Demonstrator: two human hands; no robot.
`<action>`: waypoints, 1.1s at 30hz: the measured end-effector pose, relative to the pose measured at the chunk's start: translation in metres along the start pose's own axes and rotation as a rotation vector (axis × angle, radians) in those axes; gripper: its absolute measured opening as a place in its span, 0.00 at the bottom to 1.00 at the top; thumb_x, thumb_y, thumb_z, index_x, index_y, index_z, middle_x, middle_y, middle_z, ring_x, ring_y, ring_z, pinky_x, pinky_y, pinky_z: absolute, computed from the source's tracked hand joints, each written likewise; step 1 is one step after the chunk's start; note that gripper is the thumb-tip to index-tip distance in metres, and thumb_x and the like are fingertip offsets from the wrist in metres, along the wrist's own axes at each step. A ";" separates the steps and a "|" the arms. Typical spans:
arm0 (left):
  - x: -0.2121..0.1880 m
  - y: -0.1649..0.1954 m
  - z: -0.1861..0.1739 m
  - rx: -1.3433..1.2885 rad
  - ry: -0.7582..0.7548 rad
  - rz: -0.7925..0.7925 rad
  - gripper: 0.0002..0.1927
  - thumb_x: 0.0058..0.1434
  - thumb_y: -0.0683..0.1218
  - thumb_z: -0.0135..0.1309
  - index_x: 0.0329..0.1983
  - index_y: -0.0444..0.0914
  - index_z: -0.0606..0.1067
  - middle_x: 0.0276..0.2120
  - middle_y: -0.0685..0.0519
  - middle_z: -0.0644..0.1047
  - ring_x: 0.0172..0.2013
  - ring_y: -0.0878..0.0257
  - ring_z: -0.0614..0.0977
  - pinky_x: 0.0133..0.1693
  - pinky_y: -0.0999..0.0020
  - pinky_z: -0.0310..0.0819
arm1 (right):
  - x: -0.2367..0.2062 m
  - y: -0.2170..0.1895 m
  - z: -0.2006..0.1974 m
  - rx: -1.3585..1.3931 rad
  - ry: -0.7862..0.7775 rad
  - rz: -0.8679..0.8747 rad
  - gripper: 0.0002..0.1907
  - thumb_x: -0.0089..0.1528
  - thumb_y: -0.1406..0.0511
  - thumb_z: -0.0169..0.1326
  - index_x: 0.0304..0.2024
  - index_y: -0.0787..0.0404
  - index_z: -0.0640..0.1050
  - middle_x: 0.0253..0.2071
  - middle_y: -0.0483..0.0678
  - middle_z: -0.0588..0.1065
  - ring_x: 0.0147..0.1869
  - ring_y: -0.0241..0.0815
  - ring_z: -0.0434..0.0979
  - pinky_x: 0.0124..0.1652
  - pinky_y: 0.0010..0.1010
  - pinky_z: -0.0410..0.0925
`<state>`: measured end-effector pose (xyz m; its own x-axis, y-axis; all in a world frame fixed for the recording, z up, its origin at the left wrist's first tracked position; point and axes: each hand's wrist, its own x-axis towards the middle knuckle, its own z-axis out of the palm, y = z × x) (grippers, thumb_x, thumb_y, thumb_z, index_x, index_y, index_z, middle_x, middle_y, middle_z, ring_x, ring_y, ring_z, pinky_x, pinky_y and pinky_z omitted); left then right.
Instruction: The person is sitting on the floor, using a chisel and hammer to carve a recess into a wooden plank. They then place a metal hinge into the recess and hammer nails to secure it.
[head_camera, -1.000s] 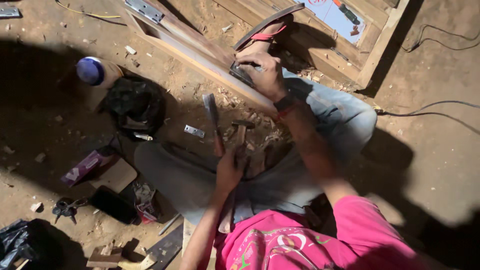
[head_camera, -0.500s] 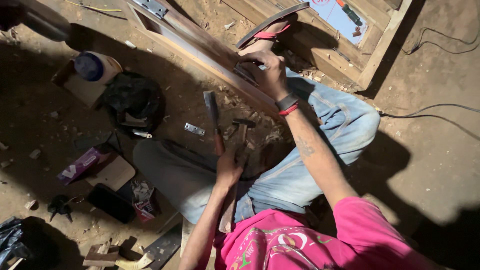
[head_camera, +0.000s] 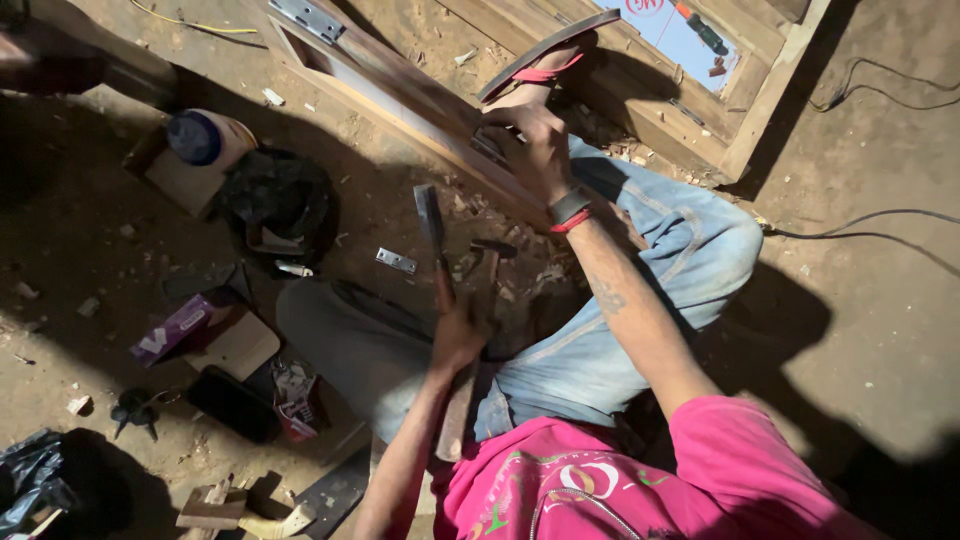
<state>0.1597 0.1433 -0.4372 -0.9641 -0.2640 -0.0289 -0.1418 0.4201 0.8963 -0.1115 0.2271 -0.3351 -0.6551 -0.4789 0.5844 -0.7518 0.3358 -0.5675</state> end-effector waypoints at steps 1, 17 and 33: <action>-0.002 0.002 -0.002 -0.174 -0.051 -0.170 0.54 0.47 0.49 0.65 0.74 0.37 0.50 0.63 0.31 0.66 0.54 0.40 0.78 0.52 0.59 0.74 | 0.000 0.000 0.000 0.015 0.005 0.001 0.07 0.59 0.72 0.65 0.41 0.62 0.84 0.41 0.50 0.82 0.46 0.49 0.84 0.47 0.37 0.74; -0.021 0.041 -0.071 -0.446 0.105 -0.363 0.34 0.51 0.41 0.63 0.63 0.29 0.72 0.45 0.45 0.82 0.43 0.59 0.82 0.47 0.66 0.75 | 0.001 0.009 0.000 0.084 -0.027 0.157 0.07 0.59 0.71 0.66 0.40 0.59 0.85 0.37 0.50 0.82 0.41 0.46 0.83 0.40 0.34 0.73; 0.012 0.071 -0.088 -0.441 -0.048 -0.089 0.27 0.72 0.43 0.47 0.73 0.33 0.60 0.46 0.54 0.75 0.46 0.67 0.75 0.50 0.71 0.72 | -0.005 0.021 0.003 0.083 -0.033 0.169 0.09 0.58 0.69 0.68 0.41 0.59 0.85 0.41 0.50 0.83 0.45 0.46 0.84 0.44 0.34 0.75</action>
<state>0.1580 0.0935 -0.3350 -0.9632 -0.2377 -0.1256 -0.1256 -0.0152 0.9920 -0.1239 0.2344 -0.3514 -0.7678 -0.4480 0.4580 -0.6214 0.3466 -0.7026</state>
